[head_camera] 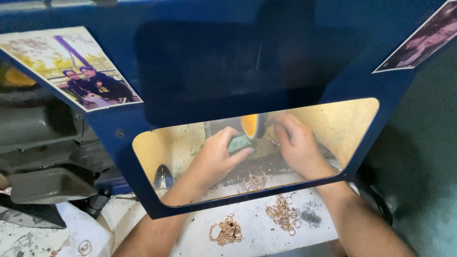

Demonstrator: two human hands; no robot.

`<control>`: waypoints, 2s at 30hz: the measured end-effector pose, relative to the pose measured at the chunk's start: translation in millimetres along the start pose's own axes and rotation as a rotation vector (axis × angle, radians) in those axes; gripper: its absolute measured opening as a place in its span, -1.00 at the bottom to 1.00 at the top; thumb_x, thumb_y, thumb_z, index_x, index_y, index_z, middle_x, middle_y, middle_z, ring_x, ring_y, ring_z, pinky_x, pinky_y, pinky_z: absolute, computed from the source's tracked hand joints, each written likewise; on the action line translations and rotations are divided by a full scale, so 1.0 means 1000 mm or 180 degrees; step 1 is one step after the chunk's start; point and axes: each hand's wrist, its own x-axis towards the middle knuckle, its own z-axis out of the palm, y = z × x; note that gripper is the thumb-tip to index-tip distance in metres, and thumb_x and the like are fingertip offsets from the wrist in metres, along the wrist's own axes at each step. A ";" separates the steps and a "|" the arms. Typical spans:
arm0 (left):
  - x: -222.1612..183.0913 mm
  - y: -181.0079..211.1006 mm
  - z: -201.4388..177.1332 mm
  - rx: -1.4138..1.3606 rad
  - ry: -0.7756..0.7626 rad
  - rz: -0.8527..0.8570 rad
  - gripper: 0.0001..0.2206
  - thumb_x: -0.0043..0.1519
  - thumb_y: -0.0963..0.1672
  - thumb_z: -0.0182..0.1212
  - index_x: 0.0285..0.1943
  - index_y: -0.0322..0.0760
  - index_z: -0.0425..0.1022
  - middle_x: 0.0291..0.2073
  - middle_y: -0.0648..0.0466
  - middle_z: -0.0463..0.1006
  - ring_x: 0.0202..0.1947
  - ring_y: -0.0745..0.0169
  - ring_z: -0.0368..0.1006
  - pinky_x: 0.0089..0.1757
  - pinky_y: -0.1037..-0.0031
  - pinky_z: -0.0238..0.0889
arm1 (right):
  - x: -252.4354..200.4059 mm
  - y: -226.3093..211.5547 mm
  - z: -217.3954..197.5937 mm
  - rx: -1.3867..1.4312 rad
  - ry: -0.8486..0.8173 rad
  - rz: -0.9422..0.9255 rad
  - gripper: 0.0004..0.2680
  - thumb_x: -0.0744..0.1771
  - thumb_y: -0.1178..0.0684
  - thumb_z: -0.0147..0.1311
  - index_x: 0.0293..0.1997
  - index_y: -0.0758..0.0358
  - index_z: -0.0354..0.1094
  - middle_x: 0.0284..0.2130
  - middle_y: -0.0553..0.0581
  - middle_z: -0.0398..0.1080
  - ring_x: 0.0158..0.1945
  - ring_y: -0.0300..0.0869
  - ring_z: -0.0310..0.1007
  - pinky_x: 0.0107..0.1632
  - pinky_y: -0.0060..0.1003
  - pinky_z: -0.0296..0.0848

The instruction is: Polishing a small jewelry item using a rotating polishing wheel inside a protective box.

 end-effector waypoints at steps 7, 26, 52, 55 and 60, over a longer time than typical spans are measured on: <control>0.005 -0.019 0.003 0.0278 0.0047 -0.0143 -0.65 0.22 -0.03 0.29 0.08 -0.32 0.48 -0.16 -0.16 0.64 -0.04 -0.18 0.57 -0.05 0.11 0.43 | 0.001 0.007 -0.003 -0.0049 -0.0100 0.0115 -0.82 0.38 0.23 -0.07 0.02 0.33 0.47 -0.19 0.32 0.51 0.01 0.16 0.54 0.09 0.04 0.48; 0.001 -0.034 0.020 -0.0837 0.0042 0.0167 -0.77 0.17 -0.01 0.39 -0.10 -0.14 0.68 -0.16 0.07 0.69 -0.17 0.20 0.54 -0.08 0.35 0.37 | -0.008 0.001 0.031 0.0581 -0.0290 0.0599 -0.90 0.29 0.18 0.20 -0.16 0.22 0.55 -0.29 0.17 0.59 -0.10 -0.08 0.60 0.00 -0.11 0.52; 0.001 -0.037 -0.007 -0.1237 -0.0030 0.0417 -0.86 0.18 -0.12 0.40 -0.13 -0.20 0.70 -0.14 0.03 0.71 -0.04 0.14 0.58 0.03 0.29 0.37 | -0.009 0.009 0.015 0.1536 -0.1255 0.0691 -0.87 0.33 0.17 0.13 -0.09 0.29 0.54 -0.17 0.16 0.60 -0.01 -0.23 0.50 0.18 -0.09 0.46; 0.003 -0.035 -0.005 -0.1564 -0.0190 0.0310 -0.86 0.25 -0.13 0.32 -0.12 -0.28 0.68 -0.14 -0.03 0.70 -0.05 0.14 0.57 0.00 0.28 0.43 | -0.010 0.007 0.014 0.1571 -0.1222 0.0777 -0.86 0.33 0.13 0.15 -0.07 0.28 0.55 -0.23 0.15 0.62 -0.08 -0.25 0.52 0.11 -0.14 0.52; 0.005 -0.031 0.005 -0.1920 -0.0012 -0.0079 -0.83 0.27 -0.11 0.30 -0.06 -0.26 0.66 -0.10 0.00 0.68 -0.07 0.27 0.54 -0.01 0.37 0.47 | -0.008 -0.001 0.014 0.1633 -0.1056 0.0968 -0.83 0.36 0.07 0.10 -0.03 0.29 0.54 -0.23 0.14 0.61 -0.10 -0.28 0.52 0.09 -0.15 0.53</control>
